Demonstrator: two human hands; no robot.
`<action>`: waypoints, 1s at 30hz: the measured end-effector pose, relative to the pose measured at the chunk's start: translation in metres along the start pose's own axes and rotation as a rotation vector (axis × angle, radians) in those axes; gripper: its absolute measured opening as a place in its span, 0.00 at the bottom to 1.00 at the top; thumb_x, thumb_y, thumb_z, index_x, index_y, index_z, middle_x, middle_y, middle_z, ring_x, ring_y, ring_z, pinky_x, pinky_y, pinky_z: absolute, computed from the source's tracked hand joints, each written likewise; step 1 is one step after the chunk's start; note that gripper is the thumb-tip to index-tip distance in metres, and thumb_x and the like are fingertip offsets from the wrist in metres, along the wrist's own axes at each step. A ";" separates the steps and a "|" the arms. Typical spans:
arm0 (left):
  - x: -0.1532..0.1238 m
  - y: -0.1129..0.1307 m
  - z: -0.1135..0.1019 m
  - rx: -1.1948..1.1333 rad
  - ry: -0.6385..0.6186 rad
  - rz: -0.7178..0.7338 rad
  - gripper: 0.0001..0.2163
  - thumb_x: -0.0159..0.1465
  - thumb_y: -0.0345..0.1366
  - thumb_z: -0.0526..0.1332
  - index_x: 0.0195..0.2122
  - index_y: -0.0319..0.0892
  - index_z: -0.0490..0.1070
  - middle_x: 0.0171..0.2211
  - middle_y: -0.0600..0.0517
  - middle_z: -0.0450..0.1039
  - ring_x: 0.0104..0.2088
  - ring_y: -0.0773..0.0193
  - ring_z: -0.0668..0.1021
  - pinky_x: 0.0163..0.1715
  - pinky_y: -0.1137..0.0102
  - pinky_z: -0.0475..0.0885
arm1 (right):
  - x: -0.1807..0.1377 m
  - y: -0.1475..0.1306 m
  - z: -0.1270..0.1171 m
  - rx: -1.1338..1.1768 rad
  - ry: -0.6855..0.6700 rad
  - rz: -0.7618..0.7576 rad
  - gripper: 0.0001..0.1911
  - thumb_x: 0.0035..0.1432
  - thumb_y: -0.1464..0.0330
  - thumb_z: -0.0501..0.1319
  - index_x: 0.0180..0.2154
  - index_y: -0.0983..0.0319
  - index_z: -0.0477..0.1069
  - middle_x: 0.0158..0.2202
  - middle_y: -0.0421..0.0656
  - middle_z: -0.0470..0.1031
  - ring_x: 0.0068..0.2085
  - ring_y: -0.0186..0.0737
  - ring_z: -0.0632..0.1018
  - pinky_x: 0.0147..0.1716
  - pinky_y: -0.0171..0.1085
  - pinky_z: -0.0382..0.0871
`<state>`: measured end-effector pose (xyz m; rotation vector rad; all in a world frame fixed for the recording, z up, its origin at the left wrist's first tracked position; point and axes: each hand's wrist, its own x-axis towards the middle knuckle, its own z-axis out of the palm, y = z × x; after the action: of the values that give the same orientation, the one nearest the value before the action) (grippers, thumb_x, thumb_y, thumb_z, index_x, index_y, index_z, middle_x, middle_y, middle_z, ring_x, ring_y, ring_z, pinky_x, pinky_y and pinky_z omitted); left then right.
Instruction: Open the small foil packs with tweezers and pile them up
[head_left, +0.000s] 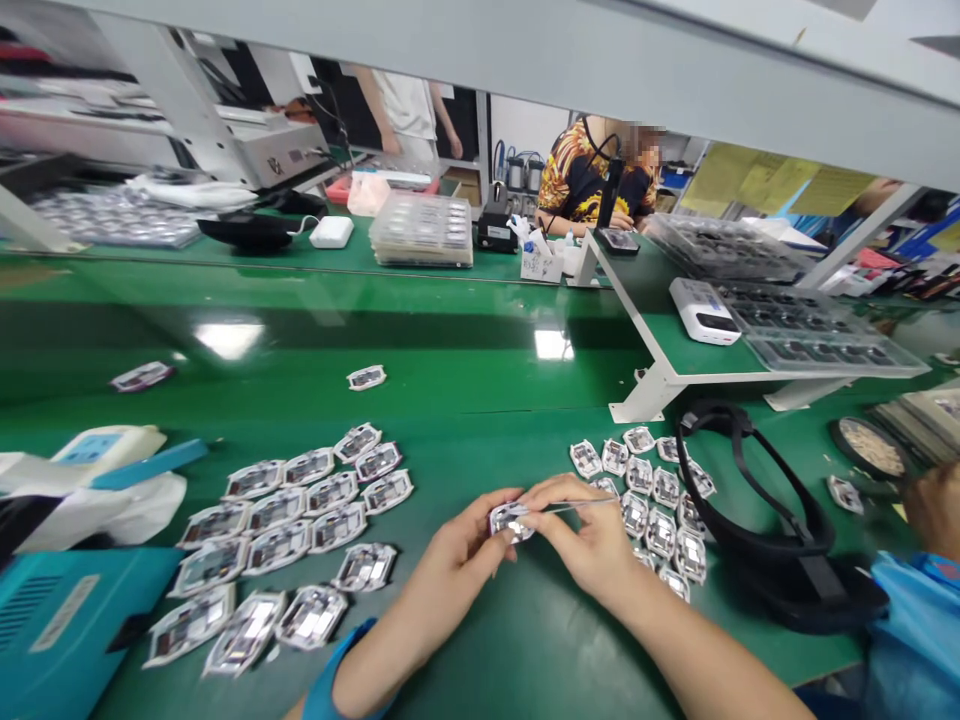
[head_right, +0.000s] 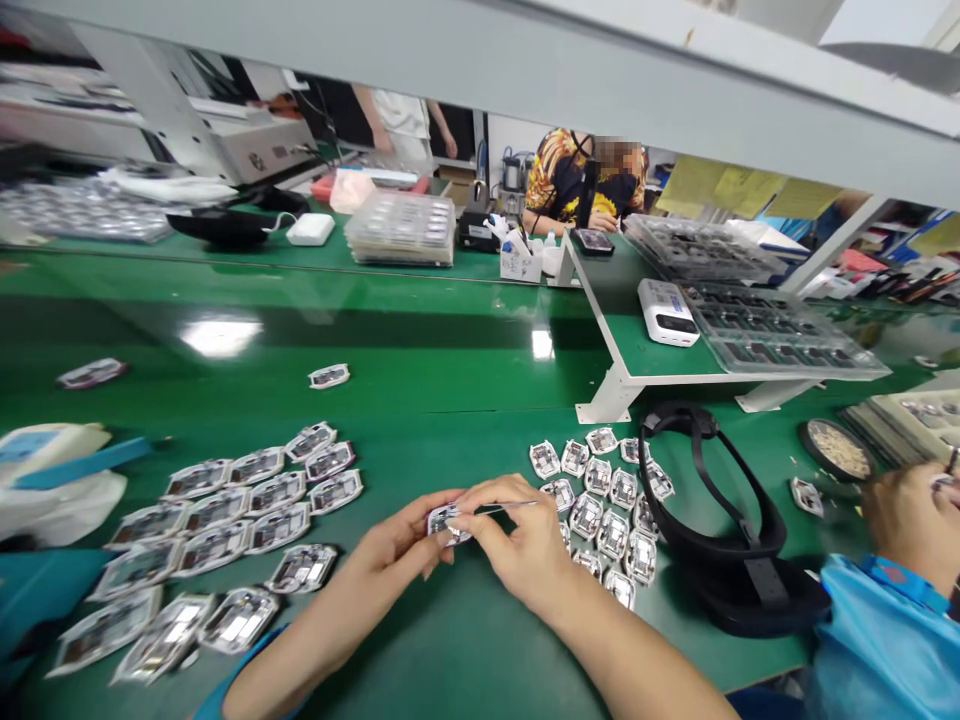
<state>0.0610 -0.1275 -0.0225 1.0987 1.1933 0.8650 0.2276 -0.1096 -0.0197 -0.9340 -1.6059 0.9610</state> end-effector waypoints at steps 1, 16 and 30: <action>0.000 0.000 0.001 -0.008 0.017 -0.006 0.21 0.57 0.42 0.63 0.49 0.37 0.72 0.23 0.53 0.73 0.24 0.63 0.70 0.26 0.70 0.64 | 0.000 0.000 0.000 -0.019 0.004 -0.003 0.02 0.56 0.72 0.65 0.33 0.59 0.76 0.34 0.44 0.81 0.37 0.42 0.81 0.40 0.41 0.74; 0.002 0.001 0.000 -0.138 0.124 -0.048 0.19 0.57 0.45 0.62 0.44 0.37 0.77 0.21 0.51 0.74 0.21 0.65 0.68 0.23 0.70 0.61 | 0.005 0.002 0.002 0.228 0.088 0.227 0.07 0.56 0.63 0.65 0.31 0.60 0.72 0.31 0.42 0.76 0.34 0.38 0.77 0.35 0.37 0.72; 0.001 0.013 0.003 -0.393 0.131 -0.222 0.17 0.51 0.42 0.69 0.40 0.39 0.79 0.23 0.51 0.75 0.25 0.65 0.71 0.23 0.73 0.64 | 0.010 0.005 -0.001 0.289 0.089 0.316 0.13 0.52 0.57 0.67 0.29 0.61 0.72 0.26 0.39 0.75 0.29 0.35 0.76 0.30 0.34 0.72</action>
<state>0.0642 -0.1237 -0.0104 0.5879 1.1640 0.9579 0.2274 -0.0984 -0.0202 -1.0279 -1.2243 1.3105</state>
